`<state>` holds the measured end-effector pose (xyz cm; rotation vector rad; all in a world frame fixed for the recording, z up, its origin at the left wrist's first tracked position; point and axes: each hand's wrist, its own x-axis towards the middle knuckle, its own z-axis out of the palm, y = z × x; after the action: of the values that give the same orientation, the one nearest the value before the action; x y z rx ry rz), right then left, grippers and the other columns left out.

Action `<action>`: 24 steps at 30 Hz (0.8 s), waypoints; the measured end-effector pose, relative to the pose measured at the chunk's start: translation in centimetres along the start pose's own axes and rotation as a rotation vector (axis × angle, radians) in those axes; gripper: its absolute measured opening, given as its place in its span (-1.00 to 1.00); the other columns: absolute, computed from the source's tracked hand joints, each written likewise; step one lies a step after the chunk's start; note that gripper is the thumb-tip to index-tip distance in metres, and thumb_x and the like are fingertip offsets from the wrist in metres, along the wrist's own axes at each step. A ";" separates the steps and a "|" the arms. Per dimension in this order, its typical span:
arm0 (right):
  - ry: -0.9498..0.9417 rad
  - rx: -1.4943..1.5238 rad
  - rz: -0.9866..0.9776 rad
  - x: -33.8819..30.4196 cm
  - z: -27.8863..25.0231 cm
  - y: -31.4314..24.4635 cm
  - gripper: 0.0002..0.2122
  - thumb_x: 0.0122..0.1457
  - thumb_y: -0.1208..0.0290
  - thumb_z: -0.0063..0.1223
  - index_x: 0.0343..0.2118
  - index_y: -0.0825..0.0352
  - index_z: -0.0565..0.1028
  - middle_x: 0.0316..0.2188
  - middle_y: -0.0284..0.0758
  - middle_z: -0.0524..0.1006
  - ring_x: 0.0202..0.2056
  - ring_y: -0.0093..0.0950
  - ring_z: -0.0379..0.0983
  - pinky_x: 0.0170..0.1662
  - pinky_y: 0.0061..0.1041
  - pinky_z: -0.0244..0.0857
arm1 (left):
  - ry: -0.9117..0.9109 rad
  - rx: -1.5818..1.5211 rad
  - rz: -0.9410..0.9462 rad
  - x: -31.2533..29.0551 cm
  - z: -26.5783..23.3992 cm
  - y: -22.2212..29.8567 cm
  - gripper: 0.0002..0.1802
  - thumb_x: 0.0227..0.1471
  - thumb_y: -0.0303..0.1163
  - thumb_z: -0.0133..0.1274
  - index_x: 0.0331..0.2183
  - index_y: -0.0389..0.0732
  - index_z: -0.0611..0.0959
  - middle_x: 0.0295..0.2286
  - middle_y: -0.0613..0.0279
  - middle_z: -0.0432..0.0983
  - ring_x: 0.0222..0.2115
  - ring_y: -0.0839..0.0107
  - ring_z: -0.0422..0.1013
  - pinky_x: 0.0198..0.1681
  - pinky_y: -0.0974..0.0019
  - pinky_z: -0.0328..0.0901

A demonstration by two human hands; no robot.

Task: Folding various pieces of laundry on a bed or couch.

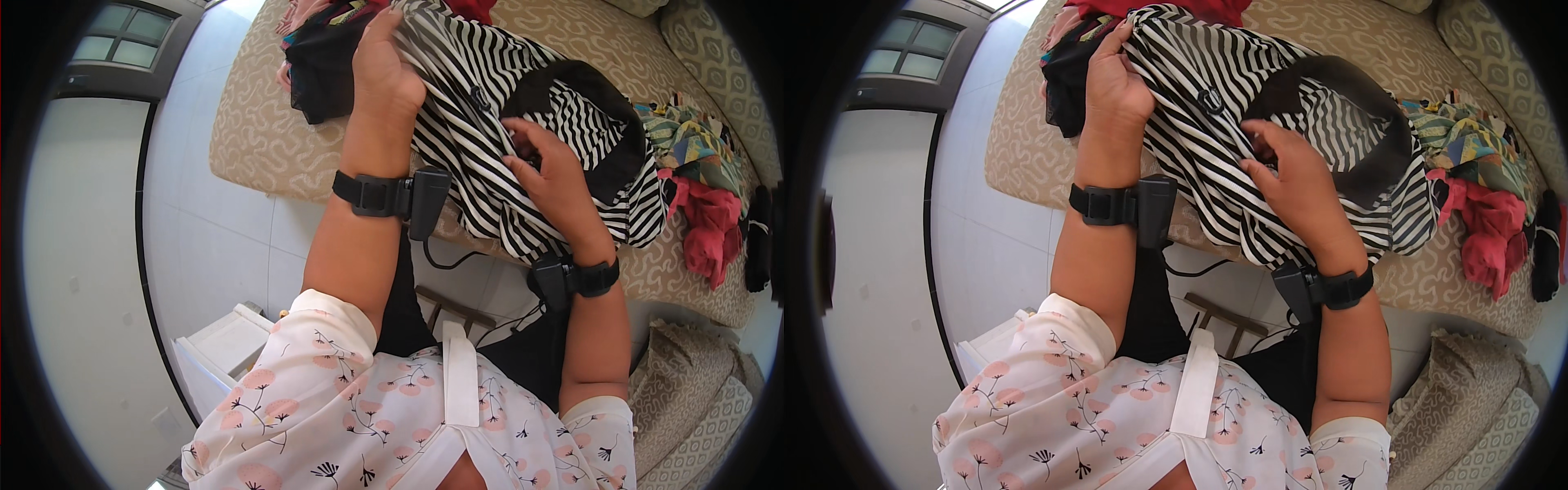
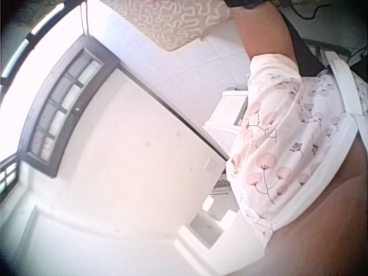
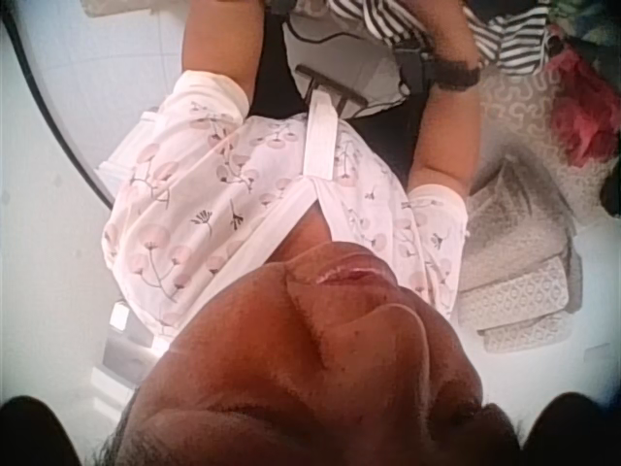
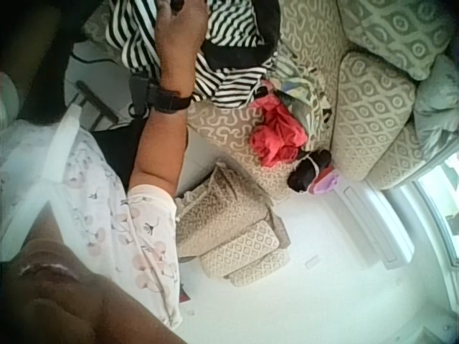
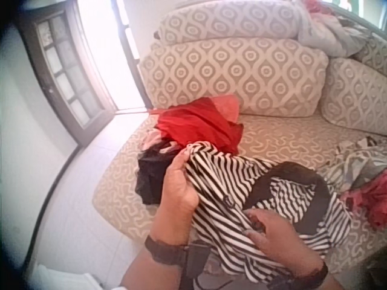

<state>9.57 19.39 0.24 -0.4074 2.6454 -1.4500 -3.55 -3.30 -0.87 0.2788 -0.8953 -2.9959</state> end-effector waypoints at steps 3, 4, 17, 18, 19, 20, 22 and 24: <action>0.021 -0.044 -0.046 0.4 -0.3 0.5 -0.74 0.06 0.45 0.18 -0.18 0.36 0.49 -0.34 -0.17 0.53 -0.31 -0.23 0.45 -0.20 -0.39 0.31 | 0.044 -0.015 0.048 0.1 -0.1 0.1 -0.76 0.10 -0.50 -0.02 -0.16 -0.34 0.57 -0.20 0.05 0.59 -0.17 0.19 0.51 0.04 0.14 0.36; -0.023 -0.051 0.001 0.6 -0.8 0.5 -0.78 0.05 0.46 0.18 -0.23 0.38 0.49 -0.35 -0.17 0.53 -0.31 -0.23 0.44 -0.20 -0.41 0.31 | 0.035 -0.004 0.069 0.1 -0.2 0.2 -0.74 0.09 -0.49 0.02 -0.15 -0.35 0.56 -0.20 0.06 0.59 -0.17 0.21 0.51 0.02 0.17 0.36; 1.170 0.876 -0.013 -0.7 -11.9 7.7 -0.76 0.24 0.55 -0.03 -0.03 0.41 0.38 -0.11 -0.20 0.50 -0.13 -0.39 0.48 -0.03 -0.45 0.37 | -0.344 0.781 0.031 -3.7 3.3 -1.9 -0.62 0.06 -0.37 0.16 -0.08 -0.30 0.55 -0.18 0.11 0.58 -0.13 0.35 0.50 -0.03 0.37 0.35; 1.232 0.798 -0.057 -0.7 -12.0 7.4 -0.76 0.25 0.55 -0.04 -0.03 0.42 0.38 -0.12 -0.20 0.51 -0.12 -0.39 0.47 -0.04 -0.45 0.38 | -0.349 0.861 0.018 -3.8 3.4 -2.3 -0.63 0.06 -0.40 0.14 -0.07 -0.30 0.55 -0.19 0.12 0.58 -0.12 0.38 0.49 -0.02 0.39 0.34; 1.259 0.655 -0.102 -0.8 -12.0 6.7 -0.80 0.25 0.58 -0.08 -0.08 0.44 0.39 -0.15 -0.19 0.50 -0.18 -0.38 0.48 -0.06 -0.43 0.38 | -0.386 0.954 0.030 -3.8 3.4 -2.6 -0.63 0.06 -0.41 0.14 -0.07 -0.31 0.56 -0.19 0.12 0.58 -0.13 0.39 0.49 -0.03 0.41 0.33; 1.261 0.653 -0.101 -0.7 -11.9 6.9 -0.80 0.25 0.58 -0.08 -0.08 0.44 0.39 -0.15 -0.19 0.50 -0.18 -0.38 0.48 -0.06 -0.43 0.38 | -0.423 1.048 0.042 -3.8 3.4 -2.9 -0.63 0.06 -0.41 0.14 -0.08 -0.32 0.56 -0.19 0.12 0.58 -0.14 0.41 0.49 -0.03 0.43 0.33; 1.263 0.045 -0.004 -0.2 -11.4 6.4 -0.79 0.21 0.53 0.00 -0.10 0.44 0.45 -0.17 -0.26 0.53 -0.21 -0.43 0.49 -0.10 -0.48 0.37 | -0.429 1.176 0.073 -3.8 2.9 -3.5 -0.62 0.01 -0.40 0.18 -0.10 -0.30 0.59 -0.21 0.15 0.59 -0.16 0.44 0.49 -0.05 0.42 0.32; 0.943 -0.189 0.074 -0.4 -10.5 6.5 -0.76 0.14 0.48 0.08 -0.11 0.28 0.54 -0.20 -0.32 0.57 -0.21 -0.46 0.50 -0.07 -0.52 0.32 | -0.510 1.432 0.227 -3.9 2.4 -4.3 -0.60 -0.09 -0.38 0.24 -0.14 -0.24 0.61 -0.22 0.15 0.58 -0.16 0.36 0.48 -0.04 0.34 0.31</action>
<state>6.49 31.35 0.48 0.5075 3.4404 -1.6458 0.12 1.82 -0.53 -0.5899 -2.6564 -1.6655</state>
